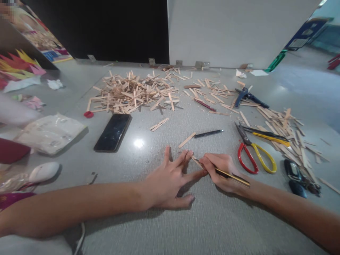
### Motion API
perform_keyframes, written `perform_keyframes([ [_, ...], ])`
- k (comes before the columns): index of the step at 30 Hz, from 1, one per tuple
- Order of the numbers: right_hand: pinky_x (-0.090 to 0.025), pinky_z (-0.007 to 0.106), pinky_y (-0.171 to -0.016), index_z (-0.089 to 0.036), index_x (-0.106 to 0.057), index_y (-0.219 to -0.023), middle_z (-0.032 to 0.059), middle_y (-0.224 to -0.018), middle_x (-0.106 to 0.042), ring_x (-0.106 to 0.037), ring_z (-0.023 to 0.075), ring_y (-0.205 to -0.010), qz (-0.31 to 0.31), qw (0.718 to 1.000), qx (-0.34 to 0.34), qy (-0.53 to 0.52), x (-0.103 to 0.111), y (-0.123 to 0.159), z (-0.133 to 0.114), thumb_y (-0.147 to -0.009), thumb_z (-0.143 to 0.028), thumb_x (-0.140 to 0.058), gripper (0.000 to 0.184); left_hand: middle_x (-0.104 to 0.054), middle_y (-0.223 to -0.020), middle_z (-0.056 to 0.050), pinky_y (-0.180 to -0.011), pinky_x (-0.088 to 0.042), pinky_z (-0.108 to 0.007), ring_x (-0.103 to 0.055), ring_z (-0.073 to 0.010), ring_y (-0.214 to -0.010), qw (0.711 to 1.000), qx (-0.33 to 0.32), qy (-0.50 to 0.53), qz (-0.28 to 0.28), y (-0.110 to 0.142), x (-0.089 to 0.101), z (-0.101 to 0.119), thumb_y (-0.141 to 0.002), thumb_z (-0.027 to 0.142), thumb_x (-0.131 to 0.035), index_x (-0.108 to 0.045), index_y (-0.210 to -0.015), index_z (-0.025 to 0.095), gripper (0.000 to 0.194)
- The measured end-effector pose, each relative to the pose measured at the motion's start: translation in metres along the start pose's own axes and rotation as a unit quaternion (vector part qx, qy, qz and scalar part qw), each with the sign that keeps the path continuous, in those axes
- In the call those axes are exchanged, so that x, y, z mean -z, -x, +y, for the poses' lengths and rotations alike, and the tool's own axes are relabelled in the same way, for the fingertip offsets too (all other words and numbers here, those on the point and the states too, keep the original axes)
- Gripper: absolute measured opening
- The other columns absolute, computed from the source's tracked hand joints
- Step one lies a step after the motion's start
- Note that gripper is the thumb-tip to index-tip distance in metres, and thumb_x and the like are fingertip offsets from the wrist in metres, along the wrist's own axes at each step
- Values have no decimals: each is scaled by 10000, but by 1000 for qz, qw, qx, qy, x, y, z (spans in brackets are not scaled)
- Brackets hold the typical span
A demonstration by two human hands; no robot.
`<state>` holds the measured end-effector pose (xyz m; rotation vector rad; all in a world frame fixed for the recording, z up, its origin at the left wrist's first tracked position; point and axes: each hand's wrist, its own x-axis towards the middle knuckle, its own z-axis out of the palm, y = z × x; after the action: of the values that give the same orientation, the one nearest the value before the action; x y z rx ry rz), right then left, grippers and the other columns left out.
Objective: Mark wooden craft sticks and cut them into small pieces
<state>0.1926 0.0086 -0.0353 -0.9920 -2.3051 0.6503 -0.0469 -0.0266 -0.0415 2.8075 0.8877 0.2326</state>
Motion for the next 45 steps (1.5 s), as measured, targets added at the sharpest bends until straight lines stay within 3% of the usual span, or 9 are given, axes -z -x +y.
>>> perform_keyframes([
  [5, -322, 297, -504, -254, -425, -698, -46, -565, -445, -410, 125, -490, 15, 1000, 7, 0, -1, 0, 1, -1147, -372, -352, 470, -332, -1739, -243, -1182, -153, -865, -287, -520, -1575, 1000, 8, -2, -28, 0, 3, 1, -1002, 605, -608, -312, -1722, 288, 841],
  [11, -340, 287, -507, -249, -437, -706, -43, -575, -478, -437, 119, -488, -6, 1000, -8, -2, 2, 1, 2, -1152, -370, -354, 470, -420, -1667, -281, -1146, -179, -894, -315, -535, -1558, 1000, 1, -10, -24, -1, 3, 2, -994, 588, -631, -358, -1705, 270, 825],
  [22, -341, 289, -517, -243, -444, -693, -41, -578, -508, -461, 118, -491, 1, 1000, -20, -16, 3, 2, 1, -1152, -376, -375, 482, -387, -1684, -304, -1137, -183, -902, -290, -542, -1576, 999, 5, -15, -45, -2, 6, 2, -1009, 586, -627, -303, -1724, 267, 847],
  [26, -340, 280, -509, -235, -461, -673, -44, -566, -496, -461, 112, -487, 8, 999, -27, -31, 1, 2, 1, -1162, -408, -371, 527, -373, -1693, -305, -1146, -167, -895, -291, -542, -1578, 999, -5, -18, -32, 0, 3, 1, -993, 596, -649, -294, -1728, 272, 879],
  [30, -352, 262, -502, -224, -514, -677, -39, -567, -525, -473, 106, -488, 36, 997, -39, -60, 1, 0, -2, -1168, -423, -363, 551, -339, -1727, -254, -1175, -175, -862, -272, -517, -1597, 999, -11, -30, -17, 2, 1, 0, -982, 590, -672, -219, -1743, 356, 917],
  [34, -367, 261, -479, -220, -557, -658, -37, -521, -533, -483, 105, -446, 52, 993, -63, -88, 4, -2, -7, -1154, -451, -392, 572, -362, -1723, -220, -1192, -170, -849, -287, -500, -1594, 1000, -7, -29, -6, 2, 3, 2, -989, 600, -655, -289, -1724, 383, 849],
  [38, -387, 258, -431, -199, -663, -722, -19, -514, -586, -504, 108, -401, 108, 980, -109, -126, 7, -2, -8, -1132, -508, -424, 567, -427, -1670, -237, -1174, -196, -858, -297, -496, -1591, 999, 1, -34, -2, 3, 4, 1, -1016, 643, -600, -315, -1717, 380, 800],
  [45, -393, 235, -392, -188, -663, -711, 17, -573, -647, -528, 101, -417, 134, 960, -161, -185, 6, -8, -4, -1088, -585, -498, 572, -401, -1715, -181, -1211, -240, -761, -422, -442, -1534, 995, 2, -81, 60, 9, 2, 2, -1067, 593, -555, -108, -1734, 462, 813],
])
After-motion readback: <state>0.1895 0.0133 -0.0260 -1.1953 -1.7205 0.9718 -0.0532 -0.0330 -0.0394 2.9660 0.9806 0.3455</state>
